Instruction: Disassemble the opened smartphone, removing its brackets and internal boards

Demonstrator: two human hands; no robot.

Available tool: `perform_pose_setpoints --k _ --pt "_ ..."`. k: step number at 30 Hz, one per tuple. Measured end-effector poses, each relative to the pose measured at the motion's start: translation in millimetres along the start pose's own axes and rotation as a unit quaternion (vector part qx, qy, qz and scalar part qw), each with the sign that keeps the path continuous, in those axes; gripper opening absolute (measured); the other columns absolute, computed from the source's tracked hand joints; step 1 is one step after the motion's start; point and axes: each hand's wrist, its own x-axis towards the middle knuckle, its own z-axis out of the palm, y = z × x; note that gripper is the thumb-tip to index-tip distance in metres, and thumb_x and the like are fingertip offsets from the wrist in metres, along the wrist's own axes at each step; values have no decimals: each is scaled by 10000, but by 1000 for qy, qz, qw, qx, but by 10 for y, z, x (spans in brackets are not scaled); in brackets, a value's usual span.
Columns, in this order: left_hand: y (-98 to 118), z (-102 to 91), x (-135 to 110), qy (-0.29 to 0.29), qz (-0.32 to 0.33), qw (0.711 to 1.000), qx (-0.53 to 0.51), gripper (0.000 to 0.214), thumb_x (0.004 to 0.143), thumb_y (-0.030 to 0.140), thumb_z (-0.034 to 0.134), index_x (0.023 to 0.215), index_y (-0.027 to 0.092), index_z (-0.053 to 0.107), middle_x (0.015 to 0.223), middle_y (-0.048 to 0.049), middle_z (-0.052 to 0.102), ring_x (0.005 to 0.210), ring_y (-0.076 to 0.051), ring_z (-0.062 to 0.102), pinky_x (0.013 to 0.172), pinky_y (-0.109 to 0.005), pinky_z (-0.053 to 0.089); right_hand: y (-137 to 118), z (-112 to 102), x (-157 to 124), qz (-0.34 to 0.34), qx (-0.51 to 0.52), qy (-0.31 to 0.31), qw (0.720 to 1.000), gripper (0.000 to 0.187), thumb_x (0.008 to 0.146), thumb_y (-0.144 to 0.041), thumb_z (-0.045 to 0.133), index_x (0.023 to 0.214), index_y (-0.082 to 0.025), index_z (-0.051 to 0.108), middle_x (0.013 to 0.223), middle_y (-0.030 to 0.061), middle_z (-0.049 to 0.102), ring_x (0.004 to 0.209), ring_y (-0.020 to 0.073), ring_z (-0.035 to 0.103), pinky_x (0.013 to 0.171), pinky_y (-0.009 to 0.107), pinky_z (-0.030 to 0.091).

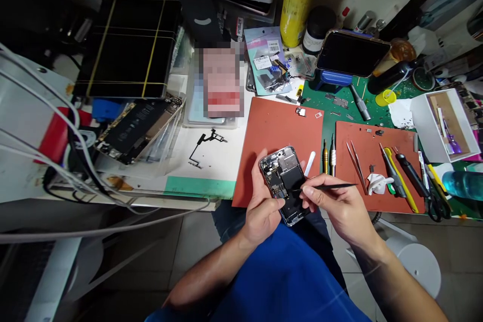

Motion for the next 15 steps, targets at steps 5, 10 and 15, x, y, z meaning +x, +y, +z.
perform_pose_setpoints --k 5,10,15 --pt "10 7 11 -7 -8 1000 -5 1054 815 117 607 1658 469 83 1607 -73 543 1478 -396 525 1158 -672 459 -16 -12 48 22 49 -9 999 211 909 -390 838 900 -185 788 757 40 733 637 131 650 578 252 498" --pt "4 -20 1 -13 -8 1000 6 971 824 134 624 1642 438 198 1539 -89 606 1438 -403 567 1133 -683 478 -2 -37 84 33 81 -23 996 221 901 -381 843 902 -171 776 734 32 728 603 126 640 557 250 500" --pt "5 9 -7 19 -13 999 29 905 861 202 666 1634 439 258 1518 -93 623 1427 -406 580 1135 -671 488 19 -27 11 -9 13 -27 999 217 959 -384 785 944 -168 779 751 30 723 661 136 643 611 269 523"
